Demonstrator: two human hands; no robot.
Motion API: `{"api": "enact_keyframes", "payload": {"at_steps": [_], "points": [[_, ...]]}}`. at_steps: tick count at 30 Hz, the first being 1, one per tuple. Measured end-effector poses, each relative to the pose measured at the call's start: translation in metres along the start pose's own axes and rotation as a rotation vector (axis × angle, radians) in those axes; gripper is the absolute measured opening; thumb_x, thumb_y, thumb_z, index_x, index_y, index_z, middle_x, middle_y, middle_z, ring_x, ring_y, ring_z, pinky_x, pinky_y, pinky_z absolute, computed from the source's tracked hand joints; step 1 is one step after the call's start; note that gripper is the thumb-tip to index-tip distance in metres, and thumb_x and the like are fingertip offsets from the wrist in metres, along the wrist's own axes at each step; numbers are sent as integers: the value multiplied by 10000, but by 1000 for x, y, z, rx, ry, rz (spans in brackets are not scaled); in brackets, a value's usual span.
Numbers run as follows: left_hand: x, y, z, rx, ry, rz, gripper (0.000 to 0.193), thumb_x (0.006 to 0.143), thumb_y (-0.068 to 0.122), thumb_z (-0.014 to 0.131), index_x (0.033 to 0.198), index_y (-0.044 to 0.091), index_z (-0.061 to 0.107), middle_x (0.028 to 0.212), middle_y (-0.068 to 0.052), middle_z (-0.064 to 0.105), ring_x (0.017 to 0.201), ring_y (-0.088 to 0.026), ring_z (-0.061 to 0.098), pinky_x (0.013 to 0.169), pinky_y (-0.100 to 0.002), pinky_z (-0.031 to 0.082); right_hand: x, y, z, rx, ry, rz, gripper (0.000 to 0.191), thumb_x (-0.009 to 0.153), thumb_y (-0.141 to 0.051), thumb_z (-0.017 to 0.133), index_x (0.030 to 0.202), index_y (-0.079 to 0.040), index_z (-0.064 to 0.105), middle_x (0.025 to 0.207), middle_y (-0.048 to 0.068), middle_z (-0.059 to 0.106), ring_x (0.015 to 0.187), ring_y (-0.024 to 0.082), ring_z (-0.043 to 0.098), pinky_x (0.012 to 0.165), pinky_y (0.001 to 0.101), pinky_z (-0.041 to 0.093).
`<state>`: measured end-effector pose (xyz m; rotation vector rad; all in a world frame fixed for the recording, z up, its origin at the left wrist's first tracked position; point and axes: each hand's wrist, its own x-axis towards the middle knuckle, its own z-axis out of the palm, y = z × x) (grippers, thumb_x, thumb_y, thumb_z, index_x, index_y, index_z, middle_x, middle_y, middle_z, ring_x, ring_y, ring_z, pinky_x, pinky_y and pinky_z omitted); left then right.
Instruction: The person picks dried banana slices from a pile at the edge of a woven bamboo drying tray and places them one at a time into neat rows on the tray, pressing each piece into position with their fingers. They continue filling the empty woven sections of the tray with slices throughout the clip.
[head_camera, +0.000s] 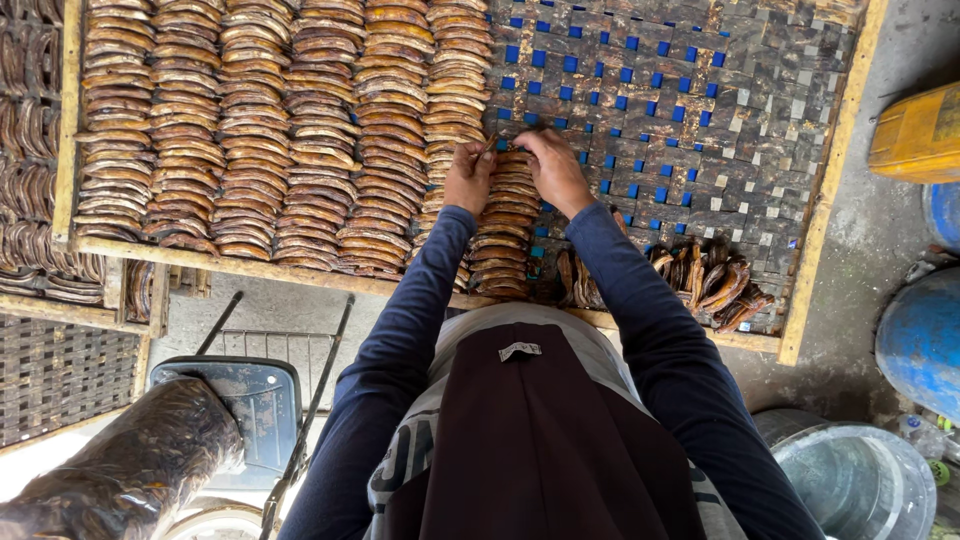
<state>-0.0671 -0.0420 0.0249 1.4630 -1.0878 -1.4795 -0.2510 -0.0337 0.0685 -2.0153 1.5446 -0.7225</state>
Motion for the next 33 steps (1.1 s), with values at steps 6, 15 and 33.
{"api": "enact_keyframes", "payload": {"at_steps": [6, 15, 33], "points": [[3, 2, 0, -72, -24, 3, 181, 1051, 151, 572, 1194, 52, 521, 1071, -60, 739, 949, -136, 695, 797, -306, 586, -16, 13, 0, -89, 18, 83, 148, 973, -9, 684, 1104, -77, 673, 1089, 132, 621, 996, 336, 672, 862, 459, 554], [10, 1, -9, -114, -97, -91, 219, 1060, 164, 536, 1253, 64, 567, 1070, -67, 762, 906, -139, 690, 777, -313, 598, -10, 21, -6, -420, 132, 171, 153, 938, -62, 713, 1073, -126, 677, 1023, 67, 648, 991, 247, 666, 900, 417, 549], [12, 27, -18, -8, -13, 8, 342, 983, 261, 701, 1235, 31, 677, 1186, -157, 750, 1040, -246, 716, 901, -406, 615, 28, -15, -19, 507, -204, 573, 320, 1023, -36, 540, 1331, -121, 570, 1184, 43, 645, 1032, 175, 702, 772, 317, 581]]}}
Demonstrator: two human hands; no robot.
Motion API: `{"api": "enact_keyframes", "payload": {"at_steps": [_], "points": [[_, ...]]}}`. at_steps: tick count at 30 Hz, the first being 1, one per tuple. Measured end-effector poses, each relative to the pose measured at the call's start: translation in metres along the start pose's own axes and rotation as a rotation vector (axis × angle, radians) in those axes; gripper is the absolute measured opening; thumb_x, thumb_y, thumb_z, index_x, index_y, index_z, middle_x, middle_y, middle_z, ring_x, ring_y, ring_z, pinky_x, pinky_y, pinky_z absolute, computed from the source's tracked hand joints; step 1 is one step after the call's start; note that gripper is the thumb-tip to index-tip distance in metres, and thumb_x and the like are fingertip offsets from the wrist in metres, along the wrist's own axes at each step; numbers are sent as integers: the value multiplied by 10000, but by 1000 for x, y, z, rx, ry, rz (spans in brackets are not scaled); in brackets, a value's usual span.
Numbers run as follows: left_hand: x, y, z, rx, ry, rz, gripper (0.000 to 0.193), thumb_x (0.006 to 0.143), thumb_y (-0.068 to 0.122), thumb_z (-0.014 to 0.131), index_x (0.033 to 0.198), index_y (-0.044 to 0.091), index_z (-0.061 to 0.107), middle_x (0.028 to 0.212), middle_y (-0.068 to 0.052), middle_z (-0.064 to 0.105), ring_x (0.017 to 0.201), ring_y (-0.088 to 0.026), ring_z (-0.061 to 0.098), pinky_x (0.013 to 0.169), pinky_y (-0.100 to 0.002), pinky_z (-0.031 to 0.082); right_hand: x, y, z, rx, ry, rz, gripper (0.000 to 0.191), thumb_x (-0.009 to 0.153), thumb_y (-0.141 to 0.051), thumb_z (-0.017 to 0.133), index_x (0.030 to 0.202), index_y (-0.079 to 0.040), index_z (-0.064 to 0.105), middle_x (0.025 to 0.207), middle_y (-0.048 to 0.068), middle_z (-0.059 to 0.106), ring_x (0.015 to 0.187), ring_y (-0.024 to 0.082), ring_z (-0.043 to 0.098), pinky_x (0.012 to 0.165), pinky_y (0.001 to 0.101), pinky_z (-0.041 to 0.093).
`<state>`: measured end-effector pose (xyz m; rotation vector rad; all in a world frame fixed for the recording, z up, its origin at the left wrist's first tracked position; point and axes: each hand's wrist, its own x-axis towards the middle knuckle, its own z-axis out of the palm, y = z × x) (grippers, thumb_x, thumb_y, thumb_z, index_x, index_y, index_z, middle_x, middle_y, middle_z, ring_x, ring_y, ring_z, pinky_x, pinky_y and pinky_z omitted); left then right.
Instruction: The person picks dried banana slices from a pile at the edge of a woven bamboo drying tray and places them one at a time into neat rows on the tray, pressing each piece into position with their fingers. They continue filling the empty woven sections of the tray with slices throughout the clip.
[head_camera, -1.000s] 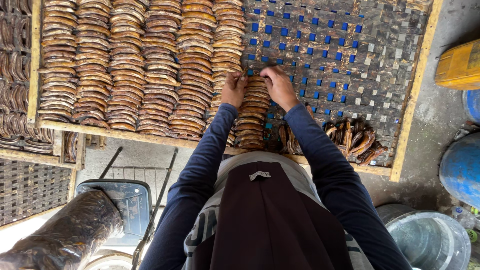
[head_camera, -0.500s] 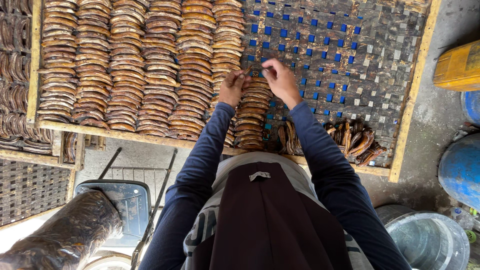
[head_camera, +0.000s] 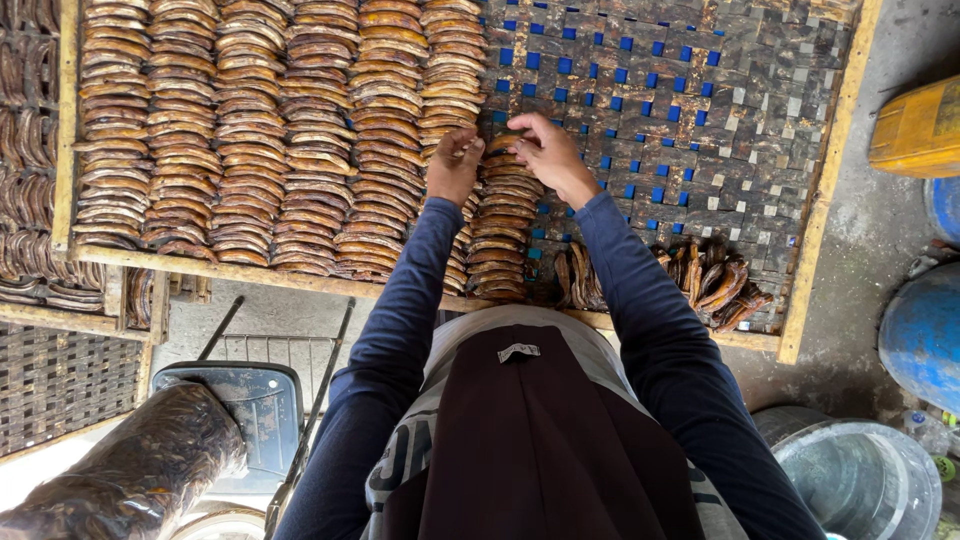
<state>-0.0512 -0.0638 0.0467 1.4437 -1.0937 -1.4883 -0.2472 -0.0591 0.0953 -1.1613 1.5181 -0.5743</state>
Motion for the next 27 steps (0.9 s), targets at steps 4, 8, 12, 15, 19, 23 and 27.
{"api": "enact_keyframes", "payload": {"at_steps": [4, 8, 12, 15, 19, 23, 27], "points": [[11, -9, -2, 94, -71, 75, 365, 906, 155, 775, 1250, 90, 672, 1150, -86, 741, 1003, -176, 722, 863, -361, 615, 19, 15, 6, 3, -20, -211, 167, 1033, -15, 582, 1196, -55, 586, 1154, 77, 672, 1061, 169, 719, 857, 300, 589], [12, -13, 1, 510, 60, 341, 384, 795, 129, 865, 1155, 124, 732, 1119, -135, 657, 913, -287, 690, 809, -403, 584, 30, 29, 6, 149, -52, -167, 151, 1039, -36, 575, 1183, -66, 606, 1180, 74, 667, 1075, 168, 703, 851, 307, 584], [7, -5, 0, 706, 4, 273, 212, 883, 167, 809, 1077, 154, 724, 1103, -109, 665, 928, -329, 701, 828, -452, 572, 25, 38, 6, -48, 22, -148, 169, 1036, -73, 606, 1197, -91, 651, 1198, 74, 684, 1054, 220, 690, 869, 355, 576], [3, 3, 5, 813, 21, 264, 158, 929, 172, 738, 1087, 177, 734, 1127, -87, 669, 943, -336, 697, 815, -471, 567, 18, 39, 8, -416, 171, -344, 238, 1005, -17, 622, 1213, -112, 690, 1188, 157, 626, 1042, 325, 652, 870, 446, 536], [-2, 3, 14, 894, 92, 291, 147, 956, 166, 674, 1073, 202, 755, 1163, -60, 673, 963, -314, 703, 820, -454, 579, 7, 41, 12, -518, 252, -358, 196, 978, 11, 627, 1164, -50, 644, 1133, 165, 593, 1006, 342, 638, 876, 471, 530], [-5, -11, 13, 931, 110, 398, 269, 934, 71, 631, 1108, 219, 772, 1199, -49, 678, 1005, -297, 714, 860, -428, 596, -2, 52, 12, -673, 335, -406, 142, 953, -28, 673, 1089, -63, 652, 1096, 129, 594, 1023, 308, 644, 941, 465, 531], [1, -22, 10, 887, 116, 451, 268, 955, 57, 620, 1124, 202, 770, 1195, -74, 682, 983, -321, 711, 846, -430, 596, -11, 65, 0, -897, 383, -397, 206, 977, -73, 663, 1178, -114, 682, 1086, 80, 635, 1003, 248, 652, 1009, 455, 539]]}}
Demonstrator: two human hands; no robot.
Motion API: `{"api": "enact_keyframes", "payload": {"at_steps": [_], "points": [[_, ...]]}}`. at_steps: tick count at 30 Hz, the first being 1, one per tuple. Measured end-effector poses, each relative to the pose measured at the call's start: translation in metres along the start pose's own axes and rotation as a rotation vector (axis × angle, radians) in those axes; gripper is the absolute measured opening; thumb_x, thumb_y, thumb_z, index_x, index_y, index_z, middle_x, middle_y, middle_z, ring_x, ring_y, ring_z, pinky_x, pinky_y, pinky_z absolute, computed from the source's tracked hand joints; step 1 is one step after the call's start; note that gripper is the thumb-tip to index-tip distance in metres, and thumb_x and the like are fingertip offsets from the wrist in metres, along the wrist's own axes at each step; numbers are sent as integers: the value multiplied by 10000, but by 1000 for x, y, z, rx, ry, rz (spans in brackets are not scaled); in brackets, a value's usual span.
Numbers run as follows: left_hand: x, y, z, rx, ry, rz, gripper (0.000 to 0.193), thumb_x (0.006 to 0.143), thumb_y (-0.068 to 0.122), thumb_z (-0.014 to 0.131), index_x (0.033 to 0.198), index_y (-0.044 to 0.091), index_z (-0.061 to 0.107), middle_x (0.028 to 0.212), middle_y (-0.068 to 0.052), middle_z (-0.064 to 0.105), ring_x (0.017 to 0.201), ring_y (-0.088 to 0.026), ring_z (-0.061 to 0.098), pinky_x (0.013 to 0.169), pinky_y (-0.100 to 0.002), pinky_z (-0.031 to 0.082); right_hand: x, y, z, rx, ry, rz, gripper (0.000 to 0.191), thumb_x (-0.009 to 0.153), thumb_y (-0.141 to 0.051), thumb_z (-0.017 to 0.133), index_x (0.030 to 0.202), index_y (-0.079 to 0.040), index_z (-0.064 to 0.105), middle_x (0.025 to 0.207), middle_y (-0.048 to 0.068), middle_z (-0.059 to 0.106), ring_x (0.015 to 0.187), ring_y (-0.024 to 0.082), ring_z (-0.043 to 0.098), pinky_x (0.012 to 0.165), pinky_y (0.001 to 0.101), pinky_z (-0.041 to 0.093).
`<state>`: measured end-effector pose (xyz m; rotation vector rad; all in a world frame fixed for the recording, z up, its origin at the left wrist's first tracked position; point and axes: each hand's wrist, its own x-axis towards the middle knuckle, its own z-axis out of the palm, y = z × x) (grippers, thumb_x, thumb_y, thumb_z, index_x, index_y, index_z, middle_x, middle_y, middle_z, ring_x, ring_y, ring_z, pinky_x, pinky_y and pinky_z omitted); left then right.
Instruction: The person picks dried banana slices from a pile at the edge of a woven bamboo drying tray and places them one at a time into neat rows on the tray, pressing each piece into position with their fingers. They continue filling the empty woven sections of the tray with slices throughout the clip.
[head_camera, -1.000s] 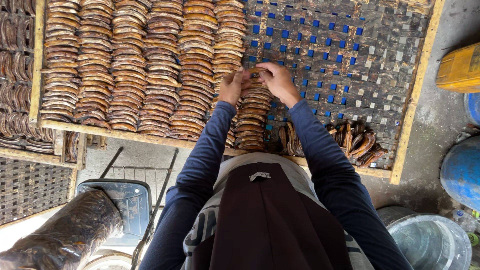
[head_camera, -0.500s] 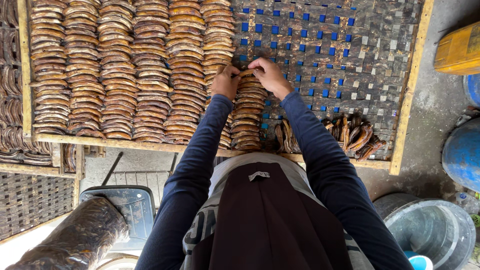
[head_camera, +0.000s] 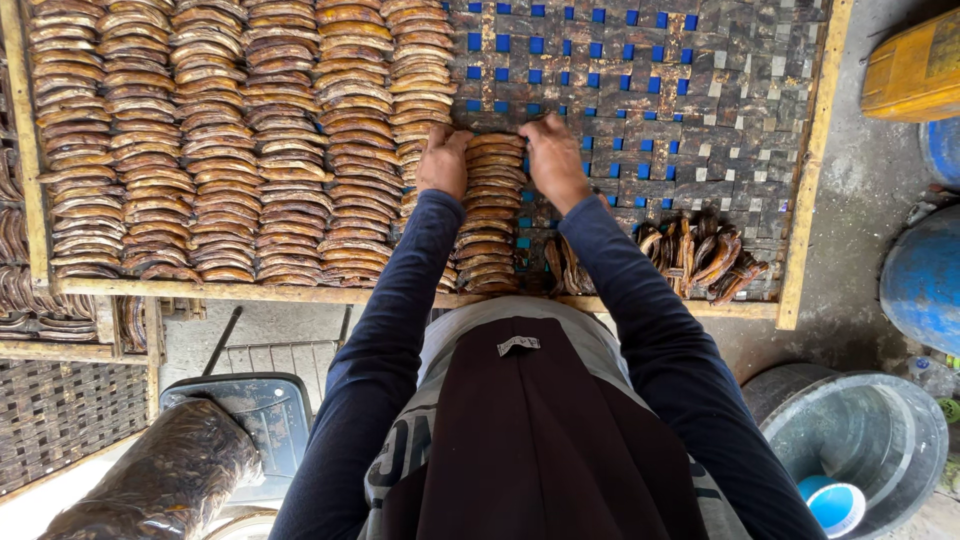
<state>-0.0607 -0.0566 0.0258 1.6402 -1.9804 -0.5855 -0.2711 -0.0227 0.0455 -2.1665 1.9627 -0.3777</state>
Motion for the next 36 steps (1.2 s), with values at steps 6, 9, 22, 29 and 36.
{"api": "enact_keyframes", "payload": {"at_steps": [6, 9, 22, 29, 36], "points": [[-5, -3, -13, -161, 84, 91, 179, 1016, 83, 632, 1146, 135, 744, 1114, -121, 698, 880, -350, 717, 783, -428, 607, -42, 40, -70, 323, -290, 179, 150, 1032, -186, 655, 1165, -121, 676, 1069, 82, 688, 936, 205, 674, 845, 400, 596], [-20, 5, -21, -257, 167, 104, 139, 1006, 99, 653, 1116, 125, 733, 1078, -133, 693, 839, -340, 723, 730, -412, 610, -80, 31, -103, 240, -507, 216, 246, 1003, -326, 716, 1108, -114, 649, 1015, 55, 693, 877, 209, 680, 804, 410, 587], [-85, 53, -14, -520, -277, 118, 165, 1006, 154, 661, 1156, 119, 720, 1116, -112, 701, 921, -269, 736, 802, -376, 612, -131, 26, -72, 390, -433, 180, 339, 894, -226, 782, 1105, -35, 599, 921, 93, 660, 839, 221, 677, 913, 434, 514], [-87, 74, 12, -904, -726, 204, 325, 1094, 206, 625, 1381, 60, 583, 1290, -111, 616, 1156, -233, 656, 965, -370, 558, -108, 31, -122, 994, -411, 118, 176, 989, -62, 670, 1161, -32, 661, 1025, 51, 704, 920, 128, 683, 788, 294, 578], [-70, 75, 13, -1219, -691, -29, 365, 978, 197, 757, 1262, 67, 566, 1077, -48, 697, 983, -176, 694, 883, -359, 600, -53, -17, -139, 951, -303, 119, 328, 978, -63, 697, 1299, -64, 626, 1059, 53, 695, 950, 131, 681, 808, 278, 586]]}}
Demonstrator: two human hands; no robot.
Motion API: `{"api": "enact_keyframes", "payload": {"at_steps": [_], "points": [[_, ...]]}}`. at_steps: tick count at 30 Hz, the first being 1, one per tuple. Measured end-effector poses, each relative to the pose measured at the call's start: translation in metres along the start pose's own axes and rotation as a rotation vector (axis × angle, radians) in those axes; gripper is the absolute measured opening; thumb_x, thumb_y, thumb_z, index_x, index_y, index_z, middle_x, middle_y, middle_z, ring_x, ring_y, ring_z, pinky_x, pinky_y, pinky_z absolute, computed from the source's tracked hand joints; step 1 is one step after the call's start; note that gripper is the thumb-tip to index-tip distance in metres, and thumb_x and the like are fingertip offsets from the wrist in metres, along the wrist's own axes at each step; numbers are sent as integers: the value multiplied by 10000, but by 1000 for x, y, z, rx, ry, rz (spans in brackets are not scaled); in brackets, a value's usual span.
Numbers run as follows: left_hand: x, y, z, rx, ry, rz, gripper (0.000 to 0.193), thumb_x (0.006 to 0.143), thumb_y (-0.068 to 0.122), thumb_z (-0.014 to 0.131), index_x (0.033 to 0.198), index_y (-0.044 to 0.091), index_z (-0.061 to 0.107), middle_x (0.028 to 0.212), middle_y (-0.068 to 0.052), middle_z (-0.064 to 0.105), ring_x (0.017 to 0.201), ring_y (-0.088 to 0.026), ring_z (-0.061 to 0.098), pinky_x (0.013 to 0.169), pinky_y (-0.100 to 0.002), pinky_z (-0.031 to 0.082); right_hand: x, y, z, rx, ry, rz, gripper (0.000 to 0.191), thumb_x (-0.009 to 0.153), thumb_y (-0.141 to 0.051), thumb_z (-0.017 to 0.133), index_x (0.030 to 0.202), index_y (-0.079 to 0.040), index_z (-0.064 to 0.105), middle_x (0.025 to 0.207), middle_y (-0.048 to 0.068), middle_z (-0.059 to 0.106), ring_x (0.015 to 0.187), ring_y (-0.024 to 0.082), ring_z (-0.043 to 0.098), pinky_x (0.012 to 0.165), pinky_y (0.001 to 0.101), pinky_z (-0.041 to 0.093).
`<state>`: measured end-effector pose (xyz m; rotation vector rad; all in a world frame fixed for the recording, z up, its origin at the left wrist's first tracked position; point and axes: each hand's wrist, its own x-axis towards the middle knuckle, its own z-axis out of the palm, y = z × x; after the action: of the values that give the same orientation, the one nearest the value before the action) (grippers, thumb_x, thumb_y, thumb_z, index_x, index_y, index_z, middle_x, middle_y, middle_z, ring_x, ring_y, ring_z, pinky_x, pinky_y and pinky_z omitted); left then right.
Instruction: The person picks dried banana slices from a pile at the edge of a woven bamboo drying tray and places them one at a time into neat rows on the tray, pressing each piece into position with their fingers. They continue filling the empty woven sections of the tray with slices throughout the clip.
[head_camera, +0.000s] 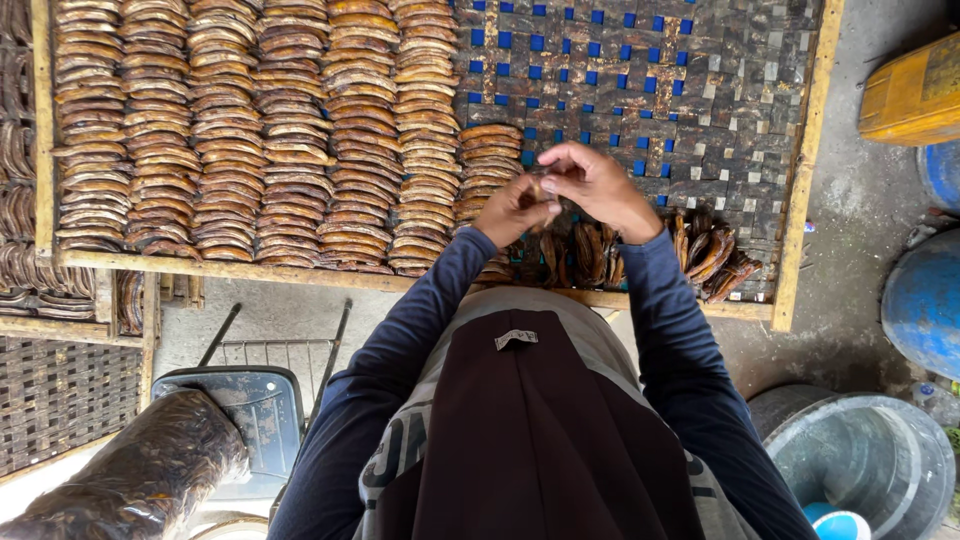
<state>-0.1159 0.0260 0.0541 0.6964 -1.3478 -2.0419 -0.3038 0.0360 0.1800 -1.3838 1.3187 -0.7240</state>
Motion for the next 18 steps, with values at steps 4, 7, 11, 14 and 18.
{"api": "enact_keyframes", "payload": {"at_steps": [4, 7, 11, 14, 18], "points": [[-4, 6, -9, -449, 312, -34, 286, 950, 205, 775, 1170, 105, 622, 1034, -44, 721, 955, -163, 708, 839, -369, 590, 15, 0, 22, 136, 133, 76, 417, 940, -89, 731, 1329, -89, 580, 1148, 30, 653, 996, 113, 671, 820, 278, 617], [-8, 7, -16, -607, 498, -119, 238, 921, 235, 801, 1080, 142, 651, 1009, -19, 725, 924, -149, 699, 807, -365, 583, 17, 20, 39, 78, 80, -6, 384, 937, -67, 768, 1284, -68, 604, 1138, 41, 665, 987, 116, 655, 848, 280, 595], [-11, 0, -23, -629, 527, -129, 199, 904, 256, 816, 1028, 175, 684, 1001, 19, 740, 914, -133, 691, 799, -370, 585, 29, 55, 55, 65, 168, -40, 261, 965, -40, 752, 1208, -54, 656, 1101, 34, 700, 998, 104, 663, 870, 267, 573], [-12, -8, -27, -579, 643, -172, 176, 909, 249, 803, 1037, 194, 696, 1008, 55, 733, 929, -89, 678, 745, -340, 550, 46, 68, 50, 251, 165, -18, 215, 979, -23, 721, 1189, -49, 684, 1086, 31, 703, 986, 100, 651, 883, 257, 556], [-19, -14, -36, -597, 715, -120, 171, 925, 272, 786, 1057, 178, 733, 954, 29, 749, 850, -95, 653, 677, -313, 499, 75, 64, 40, 224, 126, 50, 146, 1007, -25, 672, 1150, -51, 690, 1096, 31, 710, 1000, 107, 679, 878, 258, 575]]}}
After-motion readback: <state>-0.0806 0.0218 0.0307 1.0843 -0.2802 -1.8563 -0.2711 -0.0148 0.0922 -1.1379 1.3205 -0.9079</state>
